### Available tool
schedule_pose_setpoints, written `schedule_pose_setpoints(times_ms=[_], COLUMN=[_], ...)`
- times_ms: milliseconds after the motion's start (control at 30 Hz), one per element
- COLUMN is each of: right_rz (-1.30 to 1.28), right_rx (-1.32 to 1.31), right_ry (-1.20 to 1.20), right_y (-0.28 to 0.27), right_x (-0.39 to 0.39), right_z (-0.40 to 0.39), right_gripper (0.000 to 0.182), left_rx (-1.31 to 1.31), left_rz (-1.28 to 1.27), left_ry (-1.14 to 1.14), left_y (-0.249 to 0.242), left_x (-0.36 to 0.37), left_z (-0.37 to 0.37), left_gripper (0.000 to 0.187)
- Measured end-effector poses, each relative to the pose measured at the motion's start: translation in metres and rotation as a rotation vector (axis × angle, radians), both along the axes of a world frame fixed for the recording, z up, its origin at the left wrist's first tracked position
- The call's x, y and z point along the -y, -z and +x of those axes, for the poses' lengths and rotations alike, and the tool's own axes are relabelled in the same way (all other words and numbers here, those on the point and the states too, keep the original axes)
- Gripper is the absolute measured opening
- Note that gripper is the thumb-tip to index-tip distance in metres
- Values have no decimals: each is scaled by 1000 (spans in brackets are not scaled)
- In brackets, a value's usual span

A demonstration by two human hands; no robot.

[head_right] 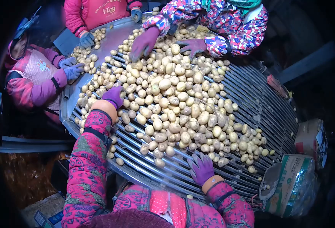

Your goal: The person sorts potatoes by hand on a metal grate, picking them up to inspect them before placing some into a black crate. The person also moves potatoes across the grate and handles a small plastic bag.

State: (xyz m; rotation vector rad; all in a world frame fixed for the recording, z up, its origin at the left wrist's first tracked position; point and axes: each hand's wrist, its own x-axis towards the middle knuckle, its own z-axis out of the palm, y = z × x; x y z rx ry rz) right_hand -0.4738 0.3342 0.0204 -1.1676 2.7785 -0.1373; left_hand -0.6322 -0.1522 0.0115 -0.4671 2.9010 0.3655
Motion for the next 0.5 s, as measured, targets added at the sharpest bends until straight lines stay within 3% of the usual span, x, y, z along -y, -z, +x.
schedule_pose_setpoints(times_ms=[33, 100, 133, 167, 233, 333, 500], right_rz=[-4, 19, 13, 10, 5, -35, -30], right_rx=[0, -4, -13, -15, -55, -67, -87], right_ry=[-1, -3, 0, -4, -19, -23, -61], right_y=[1, 0, 1, 2, 7, 9, 10], right_x=[0, -2, -1, -2, -4, -5, -5], right_z=[1, 3, 2, 4, 5, 6, 7], right_gripper=[53, 54, 55, 55, 56, 55, 58], left_rx=[-1, -432, -471, -516, -548, -601, -670], left_rz=[-5, 888, 1074, 1433, 1709, 1881, 2091], left_ry=[0, 23, -33, -17, -87, -174, -278], left_y=[9, 34, 20, 12, -22, -50, -62], left_x=[9, 23, 16, 7, -18, -40, -67], left_z=[10, 30, 45, 63, 101, 154, 240], left_gripper=[42, 60, 73, 78, 83, 89, 79])
